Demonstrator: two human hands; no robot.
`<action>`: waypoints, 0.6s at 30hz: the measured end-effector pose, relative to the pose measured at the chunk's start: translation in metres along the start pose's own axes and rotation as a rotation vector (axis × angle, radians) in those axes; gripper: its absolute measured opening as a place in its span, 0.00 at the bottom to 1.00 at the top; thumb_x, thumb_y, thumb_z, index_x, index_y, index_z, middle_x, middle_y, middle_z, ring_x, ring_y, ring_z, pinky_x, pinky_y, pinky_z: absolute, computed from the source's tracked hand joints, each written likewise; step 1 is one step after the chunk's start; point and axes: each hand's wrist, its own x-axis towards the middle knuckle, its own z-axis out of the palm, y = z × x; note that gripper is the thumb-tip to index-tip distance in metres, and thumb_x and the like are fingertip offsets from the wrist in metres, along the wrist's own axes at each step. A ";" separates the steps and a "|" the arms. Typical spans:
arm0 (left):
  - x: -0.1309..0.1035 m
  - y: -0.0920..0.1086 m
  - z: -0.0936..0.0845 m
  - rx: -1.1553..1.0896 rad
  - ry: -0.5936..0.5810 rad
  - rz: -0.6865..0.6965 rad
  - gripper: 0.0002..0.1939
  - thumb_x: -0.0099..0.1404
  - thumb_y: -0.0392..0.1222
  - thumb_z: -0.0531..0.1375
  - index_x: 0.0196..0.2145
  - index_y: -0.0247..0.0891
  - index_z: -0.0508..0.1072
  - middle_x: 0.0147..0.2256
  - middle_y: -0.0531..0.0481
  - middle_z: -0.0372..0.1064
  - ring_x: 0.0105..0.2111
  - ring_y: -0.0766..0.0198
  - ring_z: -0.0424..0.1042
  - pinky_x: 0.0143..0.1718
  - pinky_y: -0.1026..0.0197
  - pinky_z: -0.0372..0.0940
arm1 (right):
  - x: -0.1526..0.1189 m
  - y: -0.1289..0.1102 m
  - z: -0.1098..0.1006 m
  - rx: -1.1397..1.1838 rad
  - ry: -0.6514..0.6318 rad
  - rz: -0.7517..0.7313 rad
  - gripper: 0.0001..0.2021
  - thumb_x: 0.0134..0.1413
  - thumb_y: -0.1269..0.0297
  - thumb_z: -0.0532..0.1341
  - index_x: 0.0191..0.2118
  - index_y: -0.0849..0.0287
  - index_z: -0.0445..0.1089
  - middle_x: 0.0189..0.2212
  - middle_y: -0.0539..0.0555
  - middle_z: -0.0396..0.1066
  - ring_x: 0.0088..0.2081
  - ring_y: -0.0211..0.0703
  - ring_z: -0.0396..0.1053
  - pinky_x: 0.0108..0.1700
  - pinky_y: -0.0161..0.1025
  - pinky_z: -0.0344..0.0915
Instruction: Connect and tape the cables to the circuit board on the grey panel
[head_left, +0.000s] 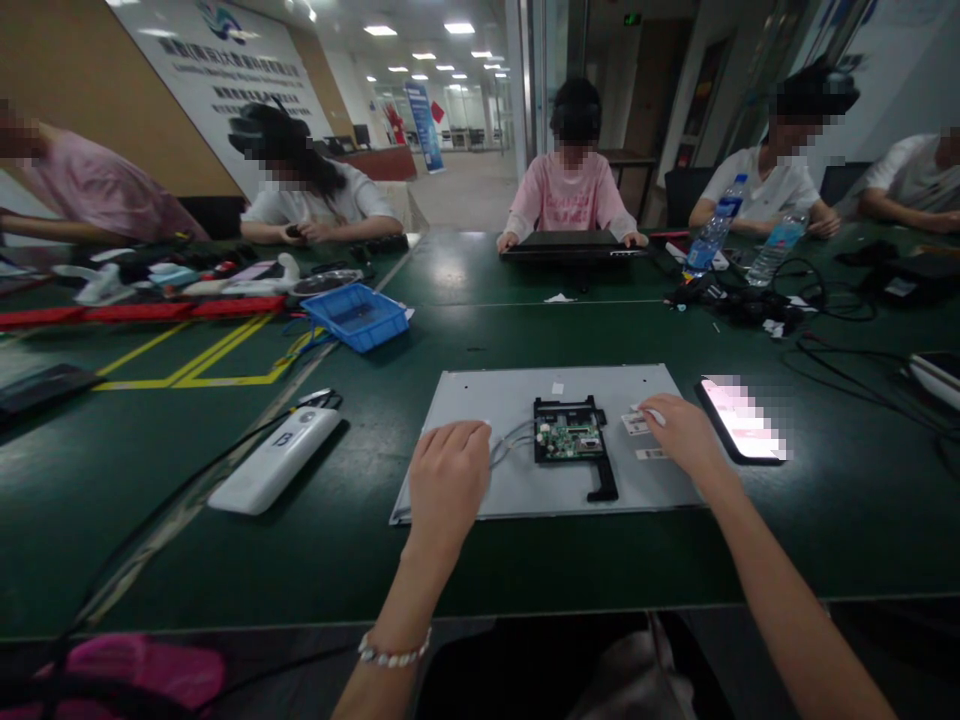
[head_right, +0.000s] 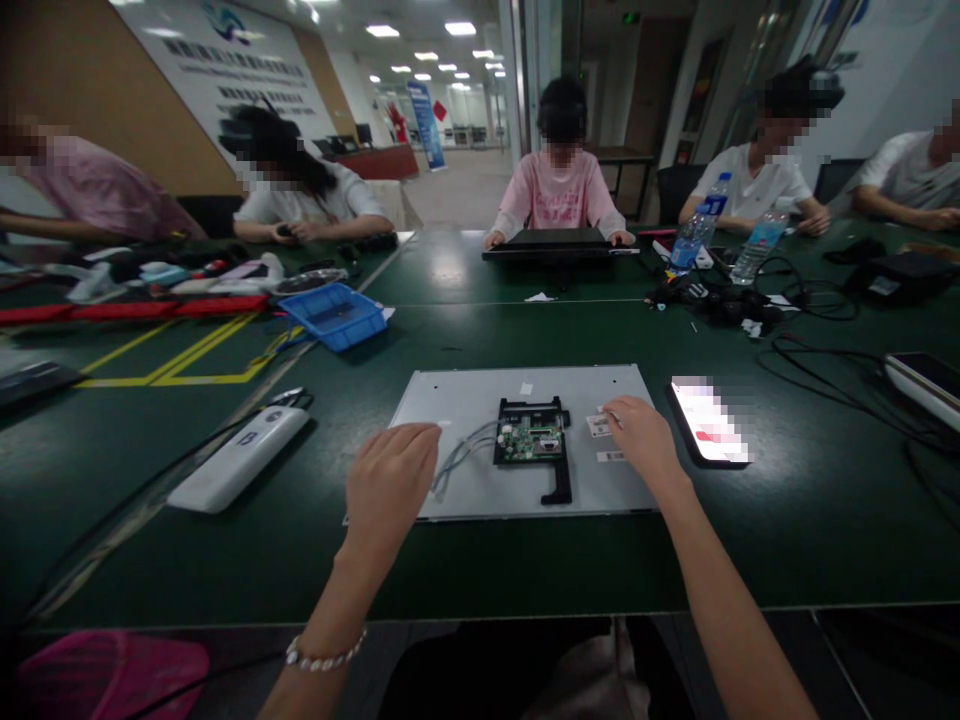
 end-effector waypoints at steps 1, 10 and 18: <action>0.001 -0.003 0.001 -0.006 0.025 -0.001 0.10 0.66 0.34 0.51 0.37 0.37 0.72 0.40 0.46 0.72 0.41 0.55 0.69 0.45 0.54 0.58 | 0.000 0.001 -0.001 0.000 -0.006 0.006 0.11 0.56 0.69 0.53 0.40 0.57 0.71 0.41 0.54 0.72 0.43 0.45 0.68 0.45 0.39 0.62; 0.001 -0.018 0.036 0.039 -0.232 -0.033 0.12 0.64 0.34 0.50 0.31 0.37 0.73 0.32 0.46 0.73 0.36 0.55 0.71 0.40 0.54 0.59 | -0.002 -0.003 -0.010 0.011 -0.107 0.026 0.12 0.55 0.70 0.52 0.39 0.57 0.72 0.40 0.53 0.73 0.41 0.43 0.69 0.44 0.37 0.62; 0.003 -0.016 0.032 -0.033 -0.270 -0.087 0.12 0.66 0.39 0.49 0.37 0.38 0.72 0.37 0.45 0.73 0.39 0.55 0.71 0.43 0.53 0.61 | 0.000 -0.002 -0.006 0.044 -0.060 0.051 0.13 0.54 0.70 0.51 0.39 0.57 0.72 0.41 0.54 0.72 0.43 0.45 0.69 0.46 0.40 0.63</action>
